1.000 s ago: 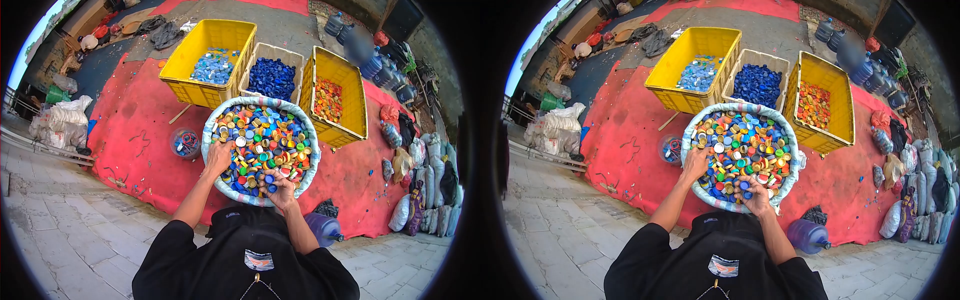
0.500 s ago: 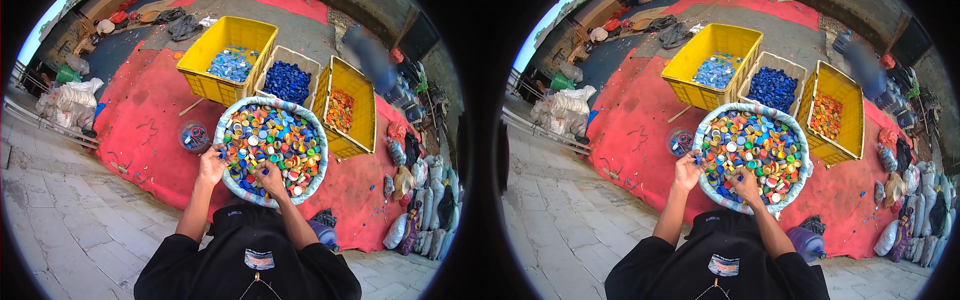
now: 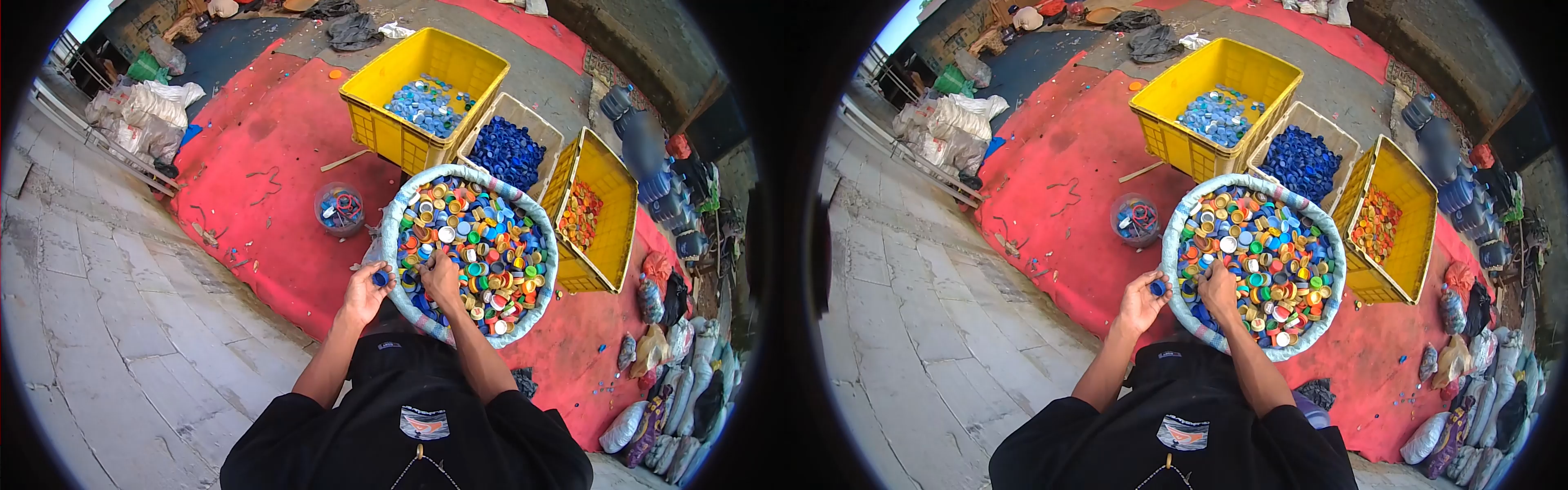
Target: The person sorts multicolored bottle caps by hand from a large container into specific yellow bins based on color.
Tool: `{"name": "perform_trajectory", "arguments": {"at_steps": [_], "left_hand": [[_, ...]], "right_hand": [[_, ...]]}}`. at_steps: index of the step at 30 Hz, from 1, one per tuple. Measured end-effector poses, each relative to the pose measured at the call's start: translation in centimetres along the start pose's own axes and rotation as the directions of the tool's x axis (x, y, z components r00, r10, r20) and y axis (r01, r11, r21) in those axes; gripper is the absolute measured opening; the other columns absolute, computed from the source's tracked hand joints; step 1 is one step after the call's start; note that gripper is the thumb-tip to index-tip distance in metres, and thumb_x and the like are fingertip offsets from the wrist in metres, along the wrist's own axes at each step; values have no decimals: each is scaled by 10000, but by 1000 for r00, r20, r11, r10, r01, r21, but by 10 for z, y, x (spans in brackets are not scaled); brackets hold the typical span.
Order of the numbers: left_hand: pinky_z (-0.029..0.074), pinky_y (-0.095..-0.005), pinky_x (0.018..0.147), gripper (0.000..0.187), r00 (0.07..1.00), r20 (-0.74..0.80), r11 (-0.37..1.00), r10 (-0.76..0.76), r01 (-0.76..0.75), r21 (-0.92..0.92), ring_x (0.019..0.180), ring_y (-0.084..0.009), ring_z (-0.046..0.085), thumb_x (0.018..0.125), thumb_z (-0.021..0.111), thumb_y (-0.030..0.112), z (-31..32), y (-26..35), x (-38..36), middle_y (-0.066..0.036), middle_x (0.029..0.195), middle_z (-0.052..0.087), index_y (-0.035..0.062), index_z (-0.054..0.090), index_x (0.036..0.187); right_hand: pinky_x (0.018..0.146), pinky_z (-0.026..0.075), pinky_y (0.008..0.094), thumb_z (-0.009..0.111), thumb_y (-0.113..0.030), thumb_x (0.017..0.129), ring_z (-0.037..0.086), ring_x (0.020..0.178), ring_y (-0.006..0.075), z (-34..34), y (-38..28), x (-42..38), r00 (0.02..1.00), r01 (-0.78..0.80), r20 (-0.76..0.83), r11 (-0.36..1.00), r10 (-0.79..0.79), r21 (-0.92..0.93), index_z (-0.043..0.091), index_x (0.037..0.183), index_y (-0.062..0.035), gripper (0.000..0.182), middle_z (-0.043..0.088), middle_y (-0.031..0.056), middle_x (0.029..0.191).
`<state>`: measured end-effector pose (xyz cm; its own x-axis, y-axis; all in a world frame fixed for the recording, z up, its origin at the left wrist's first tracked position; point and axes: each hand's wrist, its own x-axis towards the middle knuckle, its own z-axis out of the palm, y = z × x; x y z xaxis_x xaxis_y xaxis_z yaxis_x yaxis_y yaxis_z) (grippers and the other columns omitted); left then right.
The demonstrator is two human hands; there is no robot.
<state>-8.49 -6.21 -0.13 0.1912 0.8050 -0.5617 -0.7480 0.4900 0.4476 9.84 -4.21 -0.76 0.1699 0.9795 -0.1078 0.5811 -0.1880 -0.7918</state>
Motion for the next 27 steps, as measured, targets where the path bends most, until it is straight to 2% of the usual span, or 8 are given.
{"name": "perform_trajectory", "arguments": {"at_steps": [3,4,8,11,16,19,23,27], "left_hand": [[518,-340,777,190,1000,27,999,-12,11,49,863,-195,617,902,603,173,5,-3,0,-88,961,635,19,597,1013],[518,-340,780,204,999,40,997,-21,18,71,869,-193,618,908,605,179,10,-4,-1,-90,974,637,16,600,1031],[526,-339,794,286,987,120,981,-107,85,177,903,-174,619,935,609,229,39,-7,-3,-74,1016,633,22,601,1132],[532,-334,801,266,970,185,973,-158,120,199,886,-163,620,945,598,211,60,-15,-4,-67,1019,633,30,602,1139],[532,-286,765,184,941,197,927,-274,205,313,873,-122,612,900,662,127,74,-37,4,-18,971,632,58,630,1068],[533,-293,728,171,922,161,914,-353,302,272,829,-126,619,908,648,121,77,-50,6,-17,946,625,64,619,1066],[538,-302,739,198,886,179,897,-427,391,206,857,-161,635,913,635,121,79,-68,4,-54,982,649,42,608,1092],[555,-346,820,224,883,86,882,-462,446,154,922,-220,637,905,637,118,77,-87,8,-94,1013,648,18,590,1099]], "right_hand": [[578,489,401,760,-101,739,640,601,307,-5,6,2,999,30,-19,995,-29,95,509,754,19,279,618,189,659],[510,467,338,755,-74,767,597,539,203,-7,6,1,999,44,-30,979,-39,198,491,743,-22,270,628,122,675],[455,361,190,728,-29,829,474,539,35,-52,-27,-14,947,-313,293,600,135,736,444,762,-120,305,570,9,686],[446,358,199,729,-31,828,462,510,56,-63,-17,-22,908,-411,406,388,98,825,455,784,-118,291,617,48,746],[498,423,217,705,-101,869,530,559,92,-79,-2,-40,913,-403,360,277,194,872,515,915,-77,197,590,37,724],[675,499,276,613,-144,912,588,781,124,-95,6,-56,922,-332,300,102,247,938,526,1038,-29,191,642,88,973],[950,464,394,577,-149,825,543,1112,280,-101,38,-79,900,-252,316,-232,300,939,392,1294,57,545,474,224,1330],[1063,393,449,529,-119,765,463,1257,361,-104,50,-100,887,-168,284,-320,363,933,360,1329,78,621,422,250,1372]]}}
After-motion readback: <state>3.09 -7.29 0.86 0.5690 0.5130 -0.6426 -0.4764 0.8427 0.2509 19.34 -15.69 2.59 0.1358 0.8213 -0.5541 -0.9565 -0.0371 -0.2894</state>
